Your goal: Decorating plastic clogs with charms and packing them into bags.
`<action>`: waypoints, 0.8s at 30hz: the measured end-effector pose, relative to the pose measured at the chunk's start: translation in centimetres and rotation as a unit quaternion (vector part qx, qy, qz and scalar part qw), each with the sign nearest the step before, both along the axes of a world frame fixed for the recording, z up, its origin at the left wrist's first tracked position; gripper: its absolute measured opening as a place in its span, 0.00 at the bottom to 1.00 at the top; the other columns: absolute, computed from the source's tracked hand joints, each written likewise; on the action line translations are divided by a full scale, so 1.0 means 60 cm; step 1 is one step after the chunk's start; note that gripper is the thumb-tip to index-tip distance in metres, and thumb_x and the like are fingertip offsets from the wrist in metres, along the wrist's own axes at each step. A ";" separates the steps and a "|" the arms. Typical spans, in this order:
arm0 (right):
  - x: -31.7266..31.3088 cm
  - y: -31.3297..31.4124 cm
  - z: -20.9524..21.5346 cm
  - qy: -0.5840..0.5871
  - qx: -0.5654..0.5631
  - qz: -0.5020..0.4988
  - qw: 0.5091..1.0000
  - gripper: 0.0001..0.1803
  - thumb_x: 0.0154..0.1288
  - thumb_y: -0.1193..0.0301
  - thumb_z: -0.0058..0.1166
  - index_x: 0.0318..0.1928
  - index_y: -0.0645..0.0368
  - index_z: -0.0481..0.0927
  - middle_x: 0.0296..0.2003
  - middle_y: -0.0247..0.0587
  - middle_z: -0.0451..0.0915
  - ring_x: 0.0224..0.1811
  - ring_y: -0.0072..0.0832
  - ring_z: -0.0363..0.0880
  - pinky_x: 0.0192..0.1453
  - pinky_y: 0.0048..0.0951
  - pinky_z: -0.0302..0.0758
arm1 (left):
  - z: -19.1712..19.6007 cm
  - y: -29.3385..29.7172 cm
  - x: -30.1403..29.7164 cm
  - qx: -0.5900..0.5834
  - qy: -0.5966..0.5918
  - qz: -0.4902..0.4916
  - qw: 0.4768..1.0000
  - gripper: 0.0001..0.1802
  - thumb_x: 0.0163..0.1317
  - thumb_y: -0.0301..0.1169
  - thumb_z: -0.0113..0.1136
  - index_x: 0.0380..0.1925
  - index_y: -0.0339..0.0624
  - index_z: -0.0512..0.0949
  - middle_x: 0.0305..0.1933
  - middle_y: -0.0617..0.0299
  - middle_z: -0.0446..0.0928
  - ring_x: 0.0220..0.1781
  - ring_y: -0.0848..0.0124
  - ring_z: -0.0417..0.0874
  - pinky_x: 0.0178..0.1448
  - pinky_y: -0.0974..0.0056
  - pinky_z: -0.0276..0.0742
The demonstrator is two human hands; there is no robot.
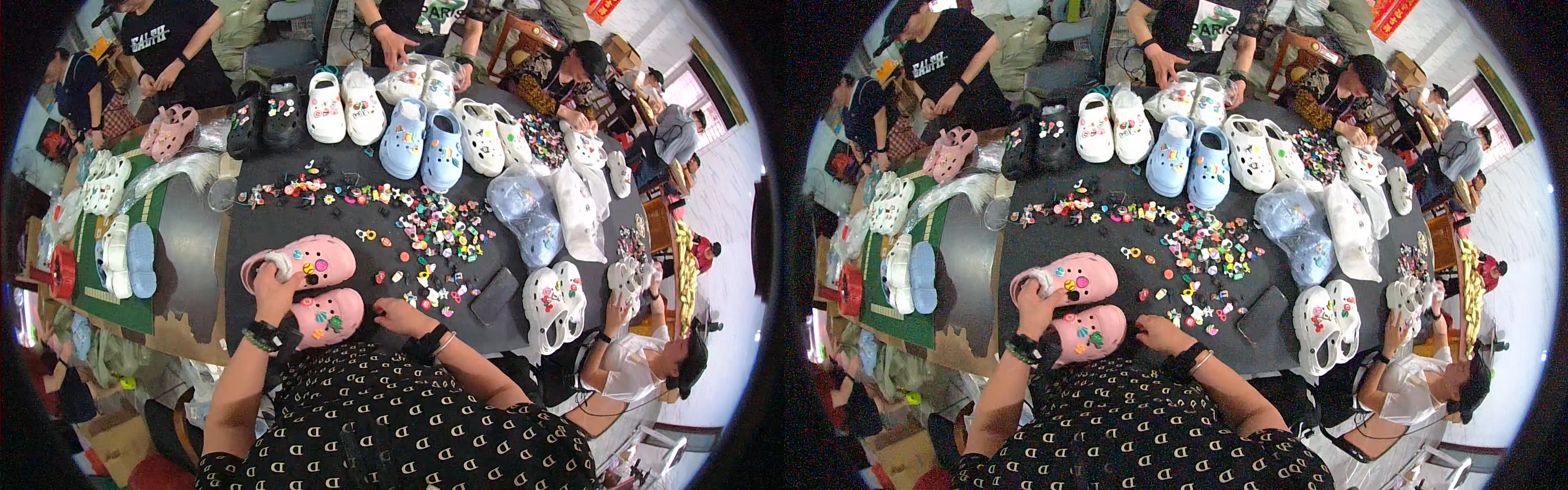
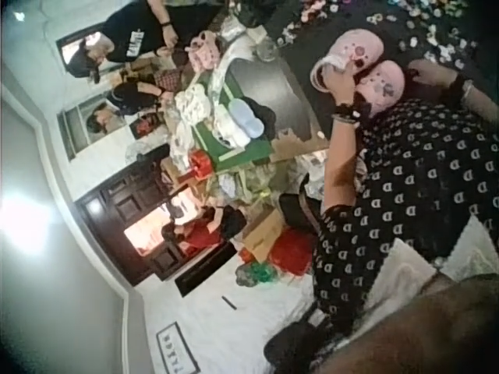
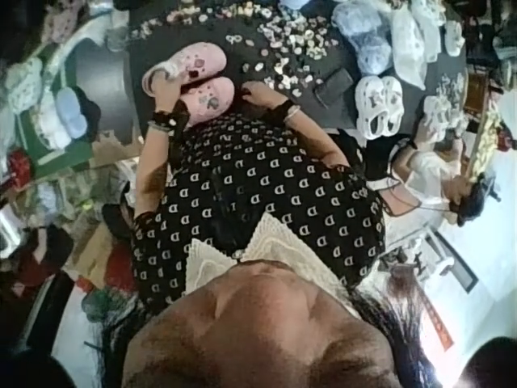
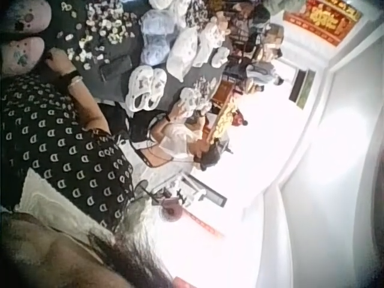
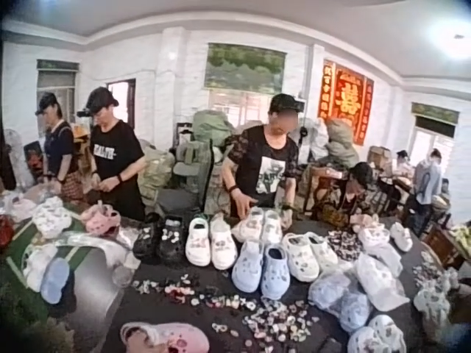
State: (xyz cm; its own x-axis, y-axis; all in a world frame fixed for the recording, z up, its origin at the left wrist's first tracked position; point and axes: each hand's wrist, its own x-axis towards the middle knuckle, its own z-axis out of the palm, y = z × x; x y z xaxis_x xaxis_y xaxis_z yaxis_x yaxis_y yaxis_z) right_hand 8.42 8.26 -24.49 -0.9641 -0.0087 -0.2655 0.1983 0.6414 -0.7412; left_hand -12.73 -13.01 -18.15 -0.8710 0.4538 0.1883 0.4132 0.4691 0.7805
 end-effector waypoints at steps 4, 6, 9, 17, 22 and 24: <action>0.011 0.027 0.012 -0.041 -0.043 -0.060 0.996 0.15 0.59 0.68 0.57 0.45 0.62 0.76 0.38 0.49 0.81 0.41 0.41 0.81 0.44 0.35 0.77 | 0.000 -0.024 -0.011 -0.050 -0.101 -0.055 0.992 0.18 0.46 0.31 0.71 0.33 0.32 0.75 0.34 0.52 0.78 0.37 0.61 0.79 0.41 0.59 0.73; 0.010 0.041 0.032 -0.026 -0.036 -0.094 0.995 0.13 0.56 0.70 0.58 0.40 0.62 0.77 0.35 0.48 0.81 0.39 0.44 0.81 0.42 0.38 0.76 | 0.000 -0.007 0.004 -0.112 -0.020 -0.059 0.992 0.20 0.46 0.32 0.72 0.35 0.32 0.75 0.36 0.49 0.77 0.38 0.55 0.78 0.44 0.56 0.73; -0.013 0.090 0.022 0.000 -0.026 -0.174 0.984 0.12 0.54 0.69 0.60 0.37 0.61 0.77 0.34 0.49 0.81 0.38 0.43 0.81 0.42 0.39 0.77 | -0.019 0.005 -0.005 -0.094 -0.015 -0.034 0.995 0.22 0.45 0.34 0.72 0.36 0.32 0.75 0.38 0.45 0.76 0.43 0.50 0.76 0.48 0.53 0.71; -0.110 0.218 0.033 0.071 0.186 -0.269 0.942 0.27 0.45 0.67 0.69 0.46 0.56 0.73 0.43 0.51 0.74 0.44 0.50 0.76 0.45 0.44 0.75 | -0.027 0.012 -0.031 -0.089 -0.084 -0.042 0.992 0.20 0.46 0.36 0.71 0.33 0.33 0.75 0.39 0.45 0.76 0.43 0.49 0.76 0.48 0.52 0.70; -0.134 0.225 0.007 0.006 0.220 -0.258 0.941 0.30 0.42 0.67 0.71 0.47 0.56 0.72 0.42 0.53 0.73 0.44 0.51 0.77 0.45 0.47 0.74 | -0.027 0.014 -0.022 -0.117 -0.061 -0.040 0.990 0.23 0.48 0.36 0.71 0.40 0.34 0.75 0.41 0.47 0.76 0.46 0.52 0.76 0.50 0.54 0.71; -0.136 0.229 -0.003 0.020 0.235 -0.251 0.939 0.27 0.43 0.70 0.69 0.46 0.57 0.73 0.40 0.52 0.75 0.43 0.51 0.77 0.44 0.47 0.74 | -0.032 0.012 -0.022 -0.117 -0.075 -0.034 0.990 0.24 0.48 0.36 0.71 0.42 0.33 0.75 0.43 0.47 0.75 0.46 0.52 0.76 0.51 0.54 0.71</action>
State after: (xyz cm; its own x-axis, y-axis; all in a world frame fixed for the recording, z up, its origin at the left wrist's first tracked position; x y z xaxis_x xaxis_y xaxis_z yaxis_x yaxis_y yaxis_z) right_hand 0.27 21.98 -24.68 -0.8247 0.5585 -0.0890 0.5408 0.7327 -0.4132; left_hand -14.08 -12.27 -20.05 -0.8468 0.5288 -0.0581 0.3381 0.6193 0.7087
